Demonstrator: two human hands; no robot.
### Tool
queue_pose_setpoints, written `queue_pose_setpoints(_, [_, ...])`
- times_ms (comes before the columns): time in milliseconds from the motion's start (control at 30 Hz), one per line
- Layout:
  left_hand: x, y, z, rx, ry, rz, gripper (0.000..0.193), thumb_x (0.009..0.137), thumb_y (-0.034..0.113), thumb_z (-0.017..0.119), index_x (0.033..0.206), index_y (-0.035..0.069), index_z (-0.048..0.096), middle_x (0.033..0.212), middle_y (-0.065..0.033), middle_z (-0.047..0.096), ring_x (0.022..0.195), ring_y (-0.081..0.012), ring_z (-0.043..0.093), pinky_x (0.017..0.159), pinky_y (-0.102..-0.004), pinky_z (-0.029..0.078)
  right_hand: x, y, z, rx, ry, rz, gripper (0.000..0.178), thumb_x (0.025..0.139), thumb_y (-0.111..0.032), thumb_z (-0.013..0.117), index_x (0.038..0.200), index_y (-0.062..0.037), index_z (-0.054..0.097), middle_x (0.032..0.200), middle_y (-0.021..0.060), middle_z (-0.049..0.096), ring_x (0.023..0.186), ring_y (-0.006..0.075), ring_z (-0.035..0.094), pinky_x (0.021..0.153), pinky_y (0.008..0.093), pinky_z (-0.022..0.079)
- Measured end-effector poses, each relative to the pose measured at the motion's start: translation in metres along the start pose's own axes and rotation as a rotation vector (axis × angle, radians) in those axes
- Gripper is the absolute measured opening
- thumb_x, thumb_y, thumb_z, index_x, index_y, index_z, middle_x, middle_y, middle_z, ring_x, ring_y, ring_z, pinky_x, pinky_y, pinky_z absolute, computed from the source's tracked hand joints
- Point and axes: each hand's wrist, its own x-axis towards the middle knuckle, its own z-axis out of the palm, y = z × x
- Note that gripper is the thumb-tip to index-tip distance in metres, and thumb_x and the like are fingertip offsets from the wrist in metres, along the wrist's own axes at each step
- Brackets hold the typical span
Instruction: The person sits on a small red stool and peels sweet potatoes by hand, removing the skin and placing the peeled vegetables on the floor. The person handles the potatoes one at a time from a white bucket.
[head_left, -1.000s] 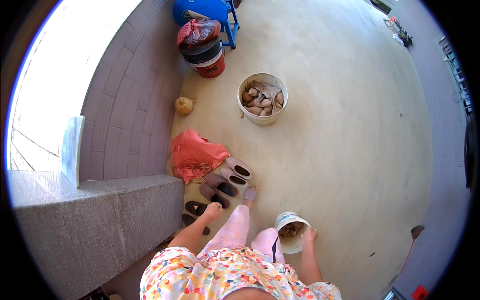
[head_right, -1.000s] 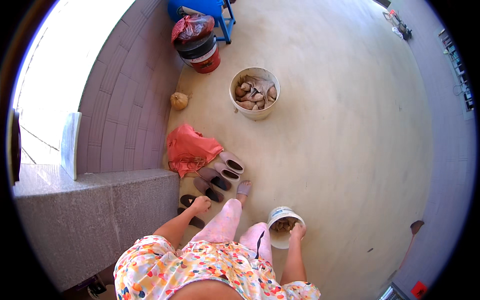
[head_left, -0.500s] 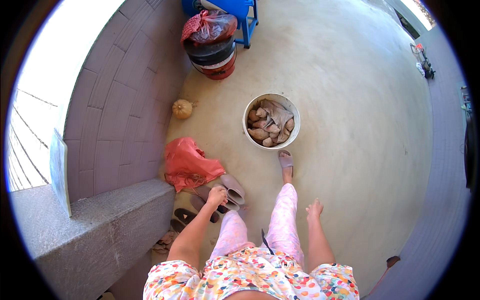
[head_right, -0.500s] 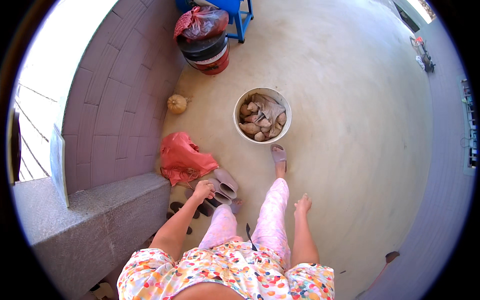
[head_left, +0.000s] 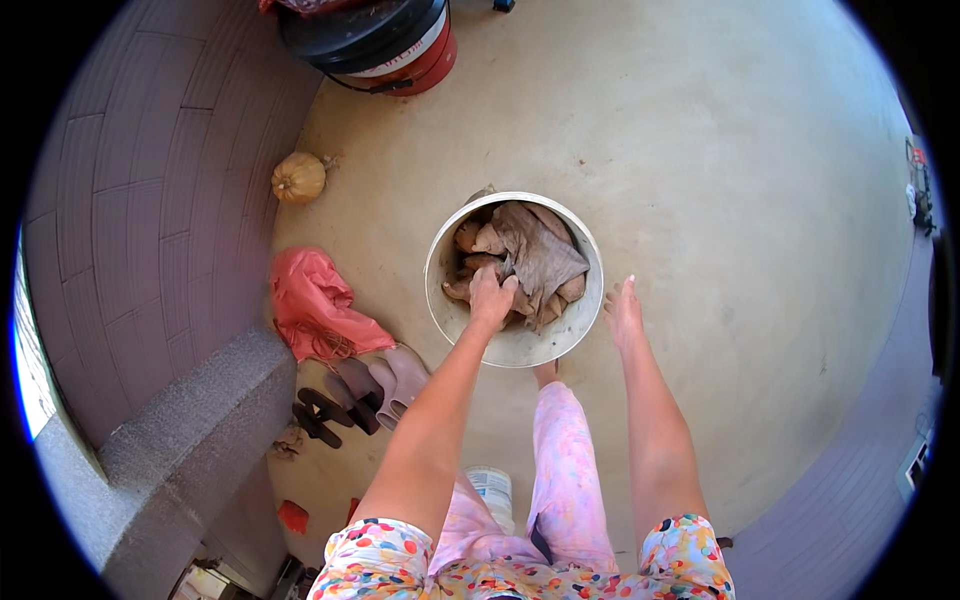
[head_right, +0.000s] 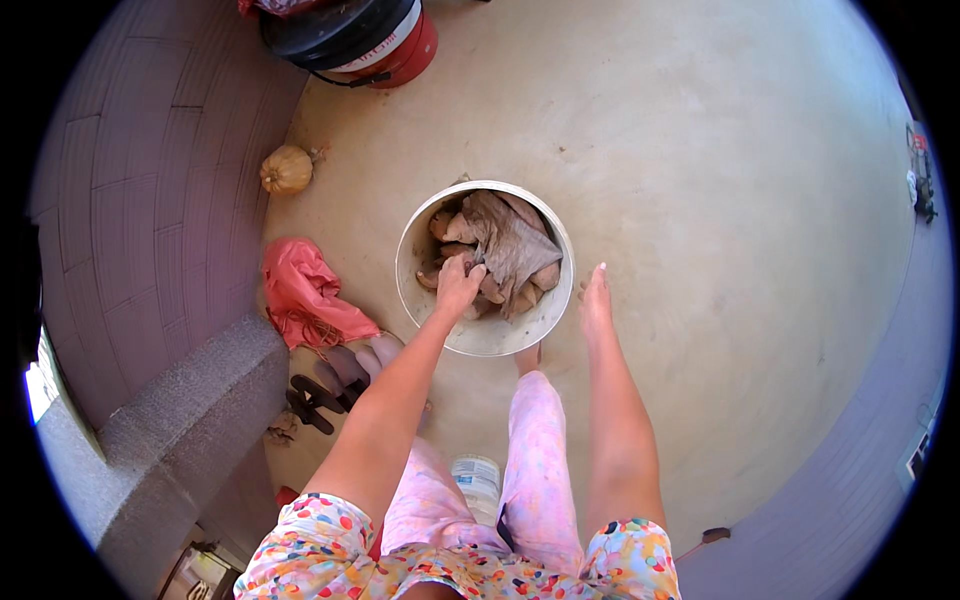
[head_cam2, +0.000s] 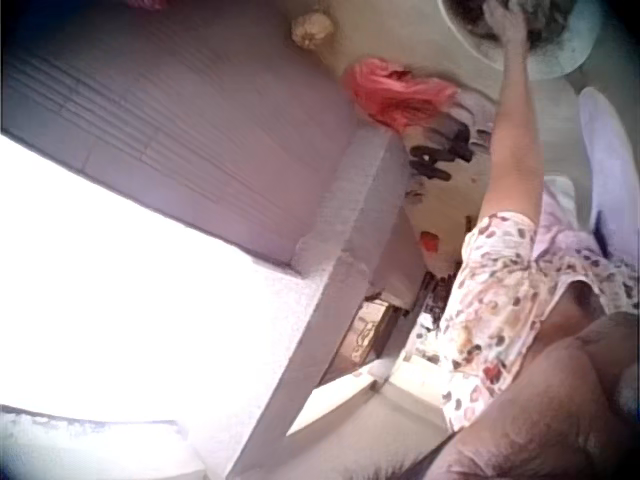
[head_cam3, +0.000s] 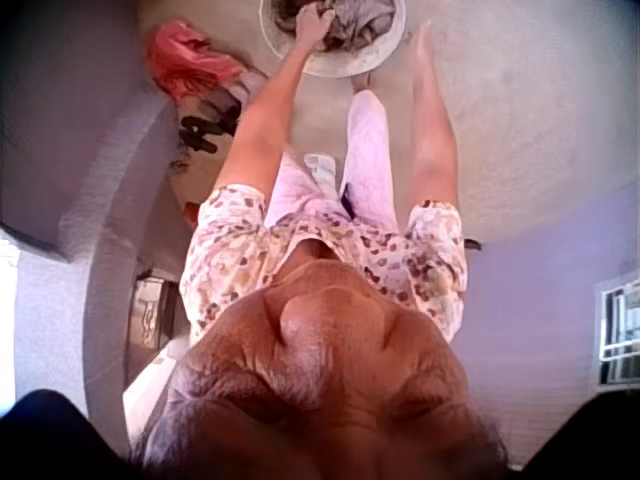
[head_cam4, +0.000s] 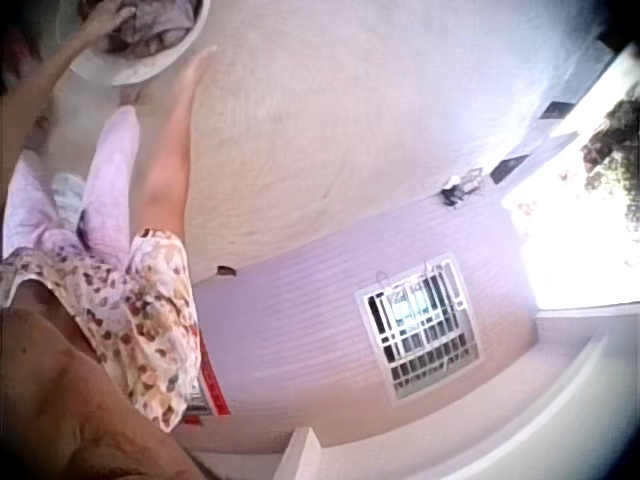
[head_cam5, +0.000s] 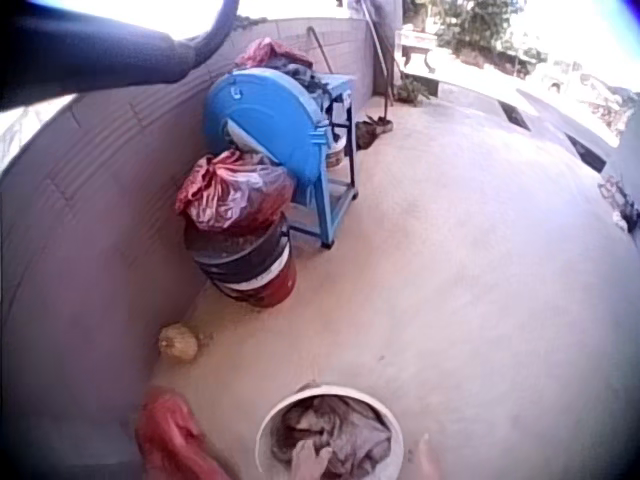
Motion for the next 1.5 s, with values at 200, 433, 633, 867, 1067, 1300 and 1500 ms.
queue_pose_setpoints(200, [0.029, 0.022, 0.025, 0.165, 0.004, -0.181, 0.029, 0.07, 0.022, 0.057, 0.089, 0.0, 0.058, 0.095, -0.0241, 0.058, 0.097, -0.0373, 0.052, 0.084, -0.0483, 0.038, 0.045, -0.01, 0.018, 0.281, -0.247, 0.14, 0.083, 0.085, -0.063, 0.034, 0.132, 0.0055, 0.029, 0.132, 0.0201, 0.039, 0.121, 0.0307, 0.039, 0.099, 0.0419, 0.034])
queue_pose_setpoints(433, [-0.055, 0.007, -0.034, -0.306, 0.012, -0.238, 0.027, 0.066, 0.013, 0.06, 0.086, -0.005, 0.061, 0.07, -0.0137, 0.061, 0.061, -0.0209, 0.056, 0.058, -0.0307, 0.044, -0.001, -0.033, 0.034, 0.272, -0.294, -0.039, 0.073, 0.082, -0.05, 0.054, 0.127, 0.0054, 0.038, 0.123, 0.0168, 0.046, 0.111, 0.0273, 0.046, 0.095, 0.038, 0.036])
queue_pose_setpoints(633, [-0.153, -0.001, -0.115, -0.852, 0.262, -0.513, 0.027, 0.069, 0.008, 0.061, 0.09, -0.009, 0.057, 0.077, -0.0067, 0.059, 0.065, -0.0128, 0.053, 0.06, -0.0267, 0.044, -0.02, -0.049, 0.046, -0.308, -0.181, -0.683, 0.046, 0.073, -0.025, 0.066, 0.109, 0.0012, 0.054, 0.096, 0.0111, 0.057, 0.088, 0.0194, 0.054, 0.077, 0.0316, 0.043])
queue_pose_setpoints(867, [-0.303, -0.048, -0.135, -0.982, 0.508, -0.741, 0.021, 0.069, 0.007, 0.06, 0.086, -0.005, 0.059, 0.074, -0.0048, 0.058, 0.064, -0.0125, 0.052, 0.06, -0.026, 0.043, -0.128, -0.08, 0.095, -0.972, -0.525, -0.764, 0.021, 0.069, -0.017, 0.066, 0.073, 0.0011, 0.058, 0.06, 0.0017, 0.051, 0.054, 0.0092, 0.049, 0.05, 0.0252, 0.039])
queue_pose_setpoints(1067, [-0.421, -0.077, -0.125, -1.0, 0.726, -0.899, 0.021, 0.07, 0.004, 0.058, 0.089, -0.005, 0.06, 0.079, -0.0063, 0.06, 0.068, -0.0141, 0.054, 0.064, -0.0285, 0.044, -0.197, -0.036, 0.112, -1.344, -0.839, -0.343, 0.018, 0.064, -0.016, 0.066, 0.067, 0.0007, 0.057, 0.051, 0.0036, 0.05, 0.046, 0.0104, 0.047, 0.044, 0.0275, 0.038])
queue_pose_setpoints(1300, [-0.568, -0.139, -0.03, -0.842, 1.047, -1.095, 0.019, 0.066, 0.009, 0.06, 0.08, -0.004, 0.059, 0.071, -0.0109, 0.059, 0.063, -0.0192, 0.055, 0.06, -0.0338, 0.044, -0.157, -0.013, 0.102, -1.384, -0.548, -0.457, 0.011, 0.068, -0.009, 0.056, 0.061, -0.0058, 0.048, 0.044, 0.0015, 0.04, 0.033, 0.0132, 0.037, 0.031, 0.0293, 0.029])
queue_pose_setpoints(1500, [-0.683, -0.153, 0.017, -0.663, 1.099, -1.338, 0.025, 0.063, 0.014, 0.061, 0.081, -0.003, 0.059, 0.068, -0.0173, 0.06, 0.067, -0.0274, 0.059, 0.065, -0.0377, 0.046, -0.202, 0.005, 0.097, -1.467, -0.496, -0.459, 0.013, 0.068, -0.007, 0.052, 0.059, -0.0077, 0.042, 0.043, 0.0022, 0.036, 0.031, 0.0131, 0.033, 0.03, 0.03, 0.028])
